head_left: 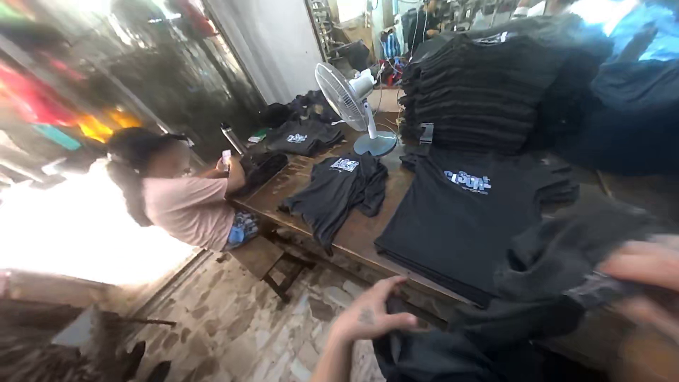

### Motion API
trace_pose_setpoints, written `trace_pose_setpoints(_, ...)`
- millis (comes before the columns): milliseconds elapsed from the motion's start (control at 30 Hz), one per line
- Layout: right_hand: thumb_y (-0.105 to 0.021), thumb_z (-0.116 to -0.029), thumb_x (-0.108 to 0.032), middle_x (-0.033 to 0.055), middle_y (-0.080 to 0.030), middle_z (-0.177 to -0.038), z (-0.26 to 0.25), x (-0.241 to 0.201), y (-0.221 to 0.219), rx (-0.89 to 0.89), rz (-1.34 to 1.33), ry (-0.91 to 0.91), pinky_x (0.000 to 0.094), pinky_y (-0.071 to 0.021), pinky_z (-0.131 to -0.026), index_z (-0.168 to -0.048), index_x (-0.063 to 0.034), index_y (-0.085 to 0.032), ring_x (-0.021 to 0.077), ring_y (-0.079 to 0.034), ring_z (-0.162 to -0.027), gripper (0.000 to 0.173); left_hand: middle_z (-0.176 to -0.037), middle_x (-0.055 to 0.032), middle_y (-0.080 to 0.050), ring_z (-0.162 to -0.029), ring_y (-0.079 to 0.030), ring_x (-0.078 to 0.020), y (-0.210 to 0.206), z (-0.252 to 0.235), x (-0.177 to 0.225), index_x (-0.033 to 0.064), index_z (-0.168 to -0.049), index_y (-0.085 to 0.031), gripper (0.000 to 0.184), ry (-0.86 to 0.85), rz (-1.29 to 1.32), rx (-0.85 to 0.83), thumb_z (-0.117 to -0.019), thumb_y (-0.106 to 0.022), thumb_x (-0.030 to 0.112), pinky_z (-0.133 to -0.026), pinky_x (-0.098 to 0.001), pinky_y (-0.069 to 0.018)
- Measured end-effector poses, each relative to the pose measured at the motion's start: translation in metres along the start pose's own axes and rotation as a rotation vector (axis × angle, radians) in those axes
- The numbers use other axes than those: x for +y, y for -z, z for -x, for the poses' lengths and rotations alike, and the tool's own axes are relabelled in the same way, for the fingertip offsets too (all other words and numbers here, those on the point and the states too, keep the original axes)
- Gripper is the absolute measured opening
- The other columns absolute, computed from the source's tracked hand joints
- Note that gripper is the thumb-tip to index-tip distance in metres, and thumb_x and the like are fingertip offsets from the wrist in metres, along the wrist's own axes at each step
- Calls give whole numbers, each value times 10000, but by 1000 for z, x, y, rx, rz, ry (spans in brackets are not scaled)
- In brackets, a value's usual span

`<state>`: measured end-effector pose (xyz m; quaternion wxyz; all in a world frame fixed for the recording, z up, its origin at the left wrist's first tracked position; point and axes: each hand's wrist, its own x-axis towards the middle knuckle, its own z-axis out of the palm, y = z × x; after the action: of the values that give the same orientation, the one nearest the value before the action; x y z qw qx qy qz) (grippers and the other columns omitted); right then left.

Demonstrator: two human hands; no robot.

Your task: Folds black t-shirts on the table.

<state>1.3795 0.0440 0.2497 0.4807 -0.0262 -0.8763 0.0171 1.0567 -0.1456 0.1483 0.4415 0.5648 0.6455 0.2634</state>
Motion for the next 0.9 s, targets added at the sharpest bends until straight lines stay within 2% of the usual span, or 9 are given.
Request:
trace_pose_setpoints(100, -487, -1043, -307, 29, -533, -739, -62, 5, -69, 123, 22, 87, 244, -435, -659, -977, -138, -591, 126, -535, -687, 209, -1505, -244, -485, -1380, -495, -361, -26, -57, -25, 63, -1572, -368, 902, -51, 4, -69, -849, -823, 352, -1148, -536, -411)
trace_pose_setpoints(167, -492, -1049, -265, 58, -567, -659, -104, 13, -108, 182, 5, 96, 283, -440, -592, -936, -98, -632, 155, -560, -607, 246, -1198, -251, -683, -1144, -663, -321, -26, -75, -41, -58, -1283, -630, 464, -166, 82, -101, -912, -764, 185, -1028, -500, -512)
trace_pose_setpoints(233, -493, -1049, -266, 58, -566, -641, -133, 33, -145, 255, 32, 97, 284, -440, -590, -905, -100, -628, 157, -556, -592, 258, -1020, -226, -728, -1000, -706, -268, 10, -78, -51, -105, -1106, -693, 253, -154, 156, -51, -957, -677, 98, -947, -466, -541)
trace_pose_setpoints(400, -502, -1050, -345, 11, -613, -821, -177, 122, -210, 466, 84, 24, 192, -470, -734, -1016, -126, -629, 67, -591, -772, 256, -917, 11, -730, -887, -680, 0, 150, -29, -67, 24, -995, -677, 196, -264, 173, 753, -837, -766, 100, -847, -255, -570)
trace_pose_setpoints(500, -593, -1002, -248, 0, -685, -883, -227, 188, -269, 513, -83, -10, 154, -521, -737, -1042, -82, -667, -20, -627, -805, 185, -922, 91, -706, -847, -659, 64, 250, -43, -71, 156, -1059, -633, 266, -378, -134, 907, -880, -759, 307, -766, -180, -576)
trace_pose_setpoints(600, -614, -940, -120, 167, -709, -886, -285, 253, -360, 360, -209, -310, 356, -560, -712, -1027, 49, -696, 172, -665, -756, 206, -936, -94, -696, -854, -678, -100, 349, -111, -83, -30, -1098, -623, 385, -307, -414, 995, -923, -672, 309, -785, -312, -581)
trace_pose_setpoints(667, -623, -979, -161, 232, -693, -1119, -285, 302, -431, 97, -261, -549, 504, -560, -895, -1214, 31, -657, 321, -692, -984, 305, -1249, -226, -636, -1168, -628, -318, 396, -157, -111, -47, -1321, -561, 558, -41, -464, 887, -958, -634, 370, -1013, -513, -506)
trace_pose_setpoints(767, -691, -986, -273, 252, -542, -1415, -218, 326, -498, -267, -317, -840, 557, -524, -987, -1464, -51, -502, 395, -619, -1182, 559, -1553, -240, -423, -1440, -382, -454, 420, -210, -178, 75, -1517, -458, 762, 226, -524, 707, -930, -651, 521, -1128, -685, -315)
trace_pose_setpoints(900, -637, -1020, -233, 251, -519, -1465, -80, 278, -484, -440, -329, -1210, 515, -489, -1051, -1510, -50, -464, 386, -591, -1255, 551, -1606, -270, -329, -1496, -268, -489, 392, -257, -258, 140, -1565, -417, 821, 292, -534, 468, -911, -684, 558, -1141, -721, -251)
